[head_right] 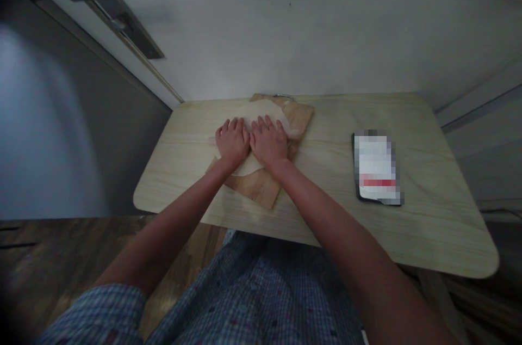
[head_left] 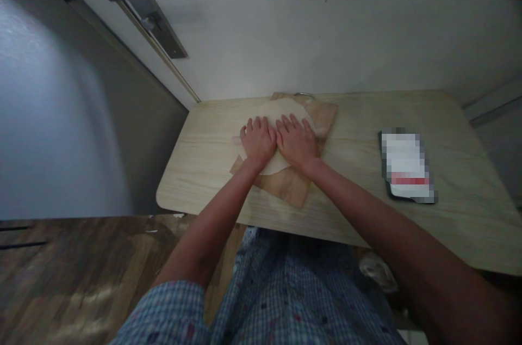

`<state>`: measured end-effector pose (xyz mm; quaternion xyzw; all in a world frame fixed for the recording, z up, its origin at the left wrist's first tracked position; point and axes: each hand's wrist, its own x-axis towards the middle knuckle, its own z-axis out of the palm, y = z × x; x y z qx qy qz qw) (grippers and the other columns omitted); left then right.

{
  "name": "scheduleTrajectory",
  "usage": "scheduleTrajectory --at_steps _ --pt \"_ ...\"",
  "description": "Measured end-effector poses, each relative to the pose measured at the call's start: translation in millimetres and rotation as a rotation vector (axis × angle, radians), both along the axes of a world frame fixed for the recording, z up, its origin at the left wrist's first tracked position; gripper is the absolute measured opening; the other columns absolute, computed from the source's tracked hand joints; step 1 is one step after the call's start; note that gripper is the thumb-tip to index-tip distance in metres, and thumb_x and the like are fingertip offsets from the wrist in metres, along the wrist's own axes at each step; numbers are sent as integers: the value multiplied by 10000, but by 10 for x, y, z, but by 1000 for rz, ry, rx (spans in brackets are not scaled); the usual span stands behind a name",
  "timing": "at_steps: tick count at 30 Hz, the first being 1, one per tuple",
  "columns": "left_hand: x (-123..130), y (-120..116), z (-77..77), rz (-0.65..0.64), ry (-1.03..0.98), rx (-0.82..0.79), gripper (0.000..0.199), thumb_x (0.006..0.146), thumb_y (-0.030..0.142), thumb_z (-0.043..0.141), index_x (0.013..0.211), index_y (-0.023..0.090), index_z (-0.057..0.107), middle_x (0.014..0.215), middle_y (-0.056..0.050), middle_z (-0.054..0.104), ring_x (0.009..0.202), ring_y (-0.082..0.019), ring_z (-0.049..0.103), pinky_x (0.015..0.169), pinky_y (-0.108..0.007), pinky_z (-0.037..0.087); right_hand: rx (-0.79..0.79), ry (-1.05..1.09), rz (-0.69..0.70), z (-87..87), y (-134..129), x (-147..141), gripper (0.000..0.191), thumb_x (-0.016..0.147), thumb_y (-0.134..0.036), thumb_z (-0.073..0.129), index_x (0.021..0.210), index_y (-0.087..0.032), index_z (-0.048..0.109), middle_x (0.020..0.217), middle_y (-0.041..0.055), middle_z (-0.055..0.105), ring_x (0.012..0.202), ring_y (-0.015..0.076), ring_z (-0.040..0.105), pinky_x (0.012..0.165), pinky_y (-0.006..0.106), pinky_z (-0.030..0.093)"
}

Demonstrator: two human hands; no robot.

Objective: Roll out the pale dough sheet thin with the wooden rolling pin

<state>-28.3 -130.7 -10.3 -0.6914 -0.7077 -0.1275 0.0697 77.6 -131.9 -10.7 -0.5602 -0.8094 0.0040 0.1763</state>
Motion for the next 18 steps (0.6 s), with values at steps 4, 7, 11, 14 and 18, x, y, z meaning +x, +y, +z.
scheduleTrajectory --at_steps 4,7,11,14,18 --pt "-2 58 -8 3 -23 -32 418 861 282 232 1208 174 437 1246 -100 480 1183 -235 369 955 -401 252 -31 -15 0 12 36 2 437 883 -281 204 1226 -154 444 1301 85 430 1225 219 311 989 443 196" --pt "2 169 10 10 -38 -51 417 863 285 231 1220 189 423 1249 -95 480 1178 -229 377 955 -390 258 -54 -27 -16 14 139 -8 439 887 -288 196 1242 -159 419 1293 90 436 1212 227 327 982 449 201" --pt "13 377 59 36 -68 -74 419 870 294 223 1248 200 379 1222 -83 503 1176 -217 374 947 -360 284 -57 -31 -44 11 360 -45 444 890 -303 192 1254 -161 404 1278 105 448 1181 235 365 956 434 257" --pt "18 573 90 56 -118 -101 418 883 303 195 1255 200 355 1156 -85 543 1130 -210 419 916 -344 323 -38 -21 -65 24 567 -80 461 895 -317 169 1243 -142 417 1247 126 474 1161 258 384 904 424 319" --pt "7 841 86 48 -159 -133 402 896 322 167 1201 201 400 1062 -88 575 1056 -211 480 862 -341 366 -46 -28 -58 67 832 -108 454 891 -293 179 1112 -94 523 1117 158 557 1056 274 468 847 422 354"
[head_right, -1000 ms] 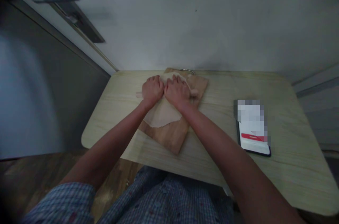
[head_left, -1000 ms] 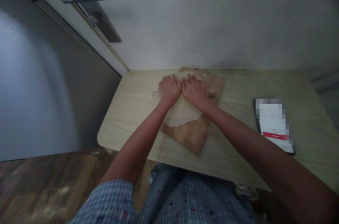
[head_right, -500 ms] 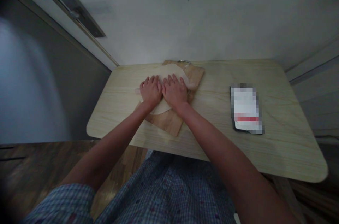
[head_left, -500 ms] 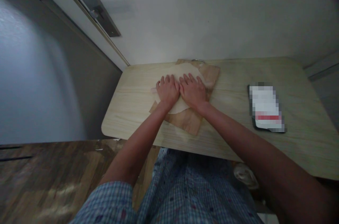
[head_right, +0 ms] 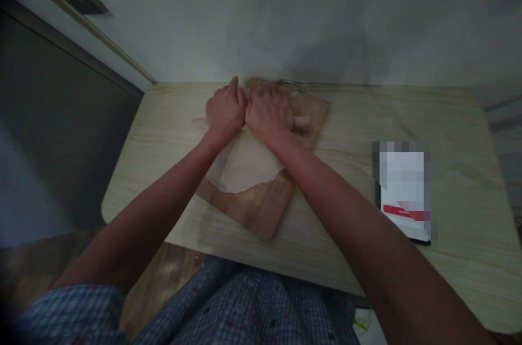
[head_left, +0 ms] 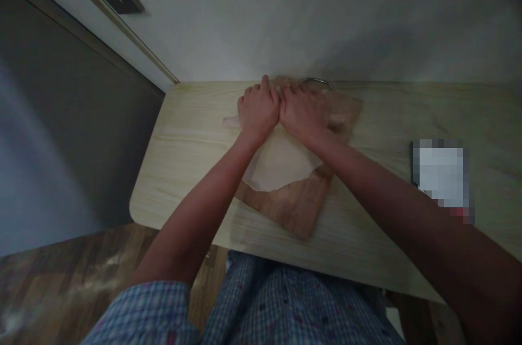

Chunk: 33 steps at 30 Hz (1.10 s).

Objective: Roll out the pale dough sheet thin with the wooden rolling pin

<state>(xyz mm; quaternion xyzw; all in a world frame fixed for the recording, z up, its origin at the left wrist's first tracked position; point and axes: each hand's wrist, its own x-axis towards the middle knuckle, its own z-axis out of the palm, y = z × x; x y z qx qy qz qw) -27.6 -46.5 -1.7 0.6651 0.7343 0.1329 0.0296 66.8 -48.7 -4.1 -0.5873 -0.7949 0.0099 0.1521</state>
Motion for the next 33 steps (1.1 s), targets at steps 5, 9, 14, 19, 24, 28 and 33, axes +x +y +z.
scheduleTrajectory --at_steps 5,9,14,19,24,28,33 --pt "-11 177 -26 0 25 3 407 898 313 154 1033 181 514 972 -97 599 963 -204 534 802 -324 395 -42 -23 -22 43 168 -14 373 855 -245 257 985 -120 583 967 131 618 895 245 548 748 376 403" --pt "5 80 -38 21 49 37 415 887 305 168 957 168 553 955 -106 608 930 -213 548 795 -336 393 -8 -56 -39 28 72 -7 398 863 -255 234 959 -109 592 971 139 614 913 247 536 767 379 389" --pt "6 -246 -59 48 86 76 398 867 286 201 929 154 571 945 -119 613 920 -238 549 787 -377 382 7 -62 -36 -4 -236 29 399 863 -272 236 984 -126 587 1156 135 537 1018 254 486 804 395 374" --pt "-12 -576 -62 -23 106 115 357 859 279 232 992 158 541 1009 -110 595 990 -231 512 877 -412 317 7 -34 -10 -7 -515 60 402 871 -276 238 1091 -140 546 1237 127 485 1117 234 427 907 428 294" --pt "-64 -746 -63 -61 164 146 357 859 295 238 1047 175 516 1093 -100 563 1059 -237 472 943 -450 248 -23 -54 74 4 -619 162 401 881 -281 236 1113 -144 533 1199 104 523 1087 205 463 920 390 292" --pt "-160 -782 -41 -57 210 93 364 861 321 234 975 163 542 996 -99 600 955 -222 536 939 -433 263 -20 -69 61 -39 -603 295 411 885 -289 233 1122 -134 530 1193 108 530 1076 200 478 931 380 285" --pt "-275 -783 -41 -97 198 132 382 863 342 224 1008 178 537 1013 -102 600 1000 -212 520 989 -434 197 38 -63 42 -114 -558 351 425 882 -299 238 1177 -129 492 1214 102 515 1103 208 453 956 389 251"
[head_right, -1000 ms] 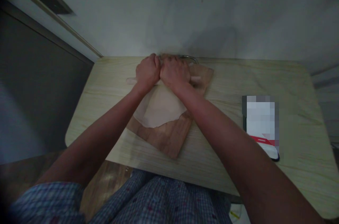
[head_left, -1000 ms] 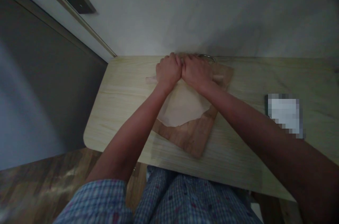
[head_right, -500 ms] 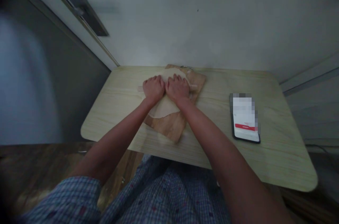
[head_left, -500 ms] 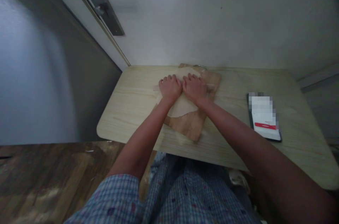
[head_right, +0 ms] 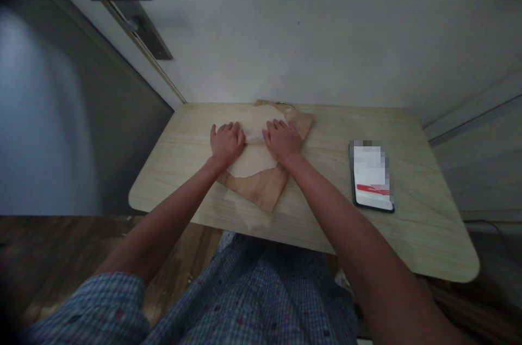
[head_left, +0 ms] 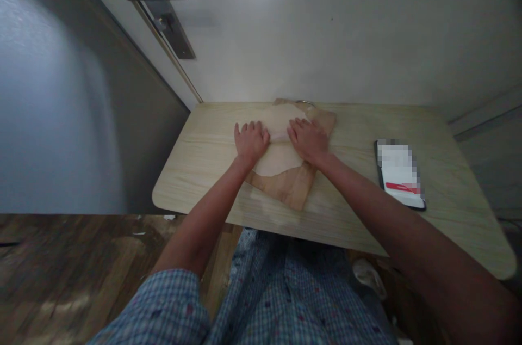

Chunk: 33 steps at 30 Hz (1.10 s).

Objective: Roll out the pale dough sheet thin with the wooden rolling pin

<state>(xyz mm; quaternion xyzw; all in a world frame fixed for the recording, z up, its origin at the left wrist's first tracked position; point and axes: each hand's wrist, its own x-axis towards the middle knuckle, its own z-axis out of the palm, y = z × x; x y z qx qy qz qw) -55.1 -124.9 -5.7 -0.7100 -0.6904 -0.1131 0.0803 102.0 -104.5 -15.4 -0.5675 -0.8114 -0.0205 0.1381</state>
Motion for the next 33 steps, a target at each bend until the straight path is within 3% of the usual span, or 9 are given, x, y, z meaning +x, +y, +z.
scheduleTrajectory --at_steps 5,13,18,22,27,33 --pt "-32 194 -24 -14 -34 -3 382 859 317 220 969 212 570 1000 -71 618 1021 -207 510 1012 -443 159 -7 38 -1 22 153 -32 448 883 -293 205 1224 -132 447 1245 101 487 1137 222 415 938 393 279" --pt "-35 737 7 114 -107 -131 454 860 357 190 983 184 591 962 -91 633 921 -210 560 856 -340 362 -144 29 -55 136 676 -85 430 873 -295 222 1192 -132 460 1122 141 556 991 242 512 810 386 373" --pt "-34 905 29 169 -111 -195 486 851 361 176 945 152 605 945 -122 627 882 -239 570 743 -341 398 -192 -5 -101 165 825 -107 403 863 -302 244 1071 -115 534 989 146 604 881 229 552 740 359 388" --pt "-27 788 -1 139 -72 -125 446 845 315 199 938 150 603 938 -123 629 866 -241 571 737 -352 389 -117 -10 -97 159 685 -112 413 864 -283 229 1031 -96 556 1013 164 590 936 245 525 783 375 363" --pt "-12 408 -59 64 -46 -10 407 846 279 228 948 143 597 924 -114 635 923 -240 549 857 -398 323 -19 12 -108 109 307 -116 416 868 -258 226 1084 -107 548 1153 156 533 1057 255 458 853 409 317" --pt "-5 -10 -113 37 -54 98 403 849 288 264 1157 164 494 1204 -91 521 1199 -269 341 969 -465 204 26 36 -60 19 -60 -73 409 872 -257 244 1151 -139 518 1222 82 513 1176 240 364 965 439 198"
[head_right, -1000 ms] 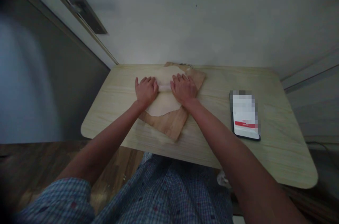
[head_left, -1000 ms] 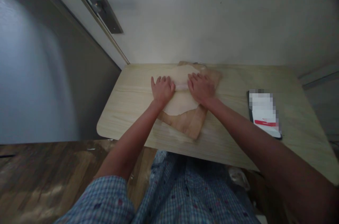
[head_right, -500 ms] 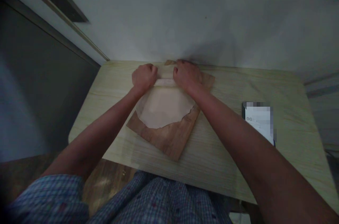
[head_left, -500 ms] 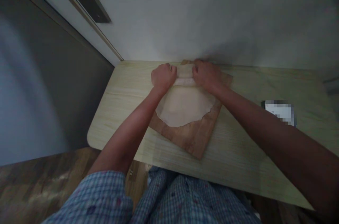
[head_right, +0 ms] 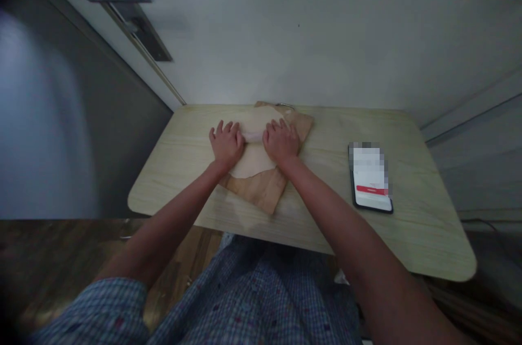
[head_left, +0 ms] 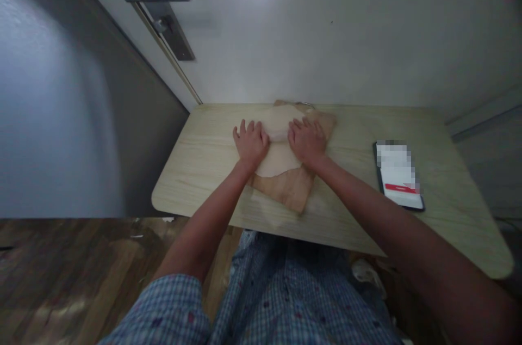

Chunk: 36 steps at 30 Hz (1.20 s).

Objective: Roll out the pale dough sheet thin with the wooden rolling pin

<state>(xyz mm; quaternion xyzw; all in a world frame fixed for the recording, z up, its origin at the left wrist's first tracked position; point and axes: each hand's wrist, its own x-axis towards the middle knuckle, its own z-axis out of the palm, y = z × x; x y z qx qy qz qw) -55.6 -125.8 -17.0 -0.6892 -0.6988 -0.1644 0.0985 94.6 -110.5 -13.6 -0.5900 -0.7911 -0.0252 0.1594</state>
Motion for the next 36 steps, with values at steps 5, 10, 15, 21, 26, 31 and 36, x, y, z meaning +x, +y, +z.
scheduleTrajectory --at_steps 5,10,15,21,26,31,36 --pt "-36 -145 -21 -38 3 -42 435 866 309 235 1229 171 429 1313 -96 413 1223 -245 324 996 -480 167 30 18 53 -53 -130 55 428 881 -290 246 1228 -141 448 1282 63 457 1213 216 330 989 409 184" --pt "-58 -81 -2 -55 19 -64 435 873 312 214 1200 165 459 1301 -104 427 1200 -238 366 1003 -481 164 7 25 49 -42 -108 56 427 884 -298 247 1227 -146 450 1279 65 459 1216 214 330 988 417 192" --pt "-83 11 19 -96 37 -97 442 869 292 216 1221 131 430 1302 -117 424 1223 -220 338 1019 -448 159 2 17 54 -30 -59 49 434 887 -295 226 1234 -147 441 1279 65 460 1212 226 336 972 437 208" --pt "-89 242 53 -125 45 -159 461 864 277 220 1257 91 375 1305 -134 414 1200 -213 373 1011 -402 208 -57 -50 103 15 154 66 443 897 -288 184 1229 -144 438 1287 71 449 1189 226 364 951 425 244" --pt "-78 516 68 -140 46 -206 442 864 262 220 1237 109 402 1269 -110 462 1147 -206 431 957 -356 295 -63 -105 135 76 426 38 446 902 -271 154 1214 -140 444 1280 90 454 1183 221 363 943 425 251" --pt "-83 748 64 -104 18 -218 425 874 282 199 1203 151 435 1135 -87 564 1032 -200 506 858 -326 365 -48 -89 153 106 658 19 448 895 -288 165 1134 -128 509 1209 115 508 1115 239 417 889 402 301" --pt "-35 743 77 -10 5 -204 433 879 315 169 1016 154 546 977 -111 611 940 -232 534 777 -356 376 -78 -66 57 105 647 -12 479 890 -277 160 930 -103 604 995 147 604 960 240 506 804 379 347"
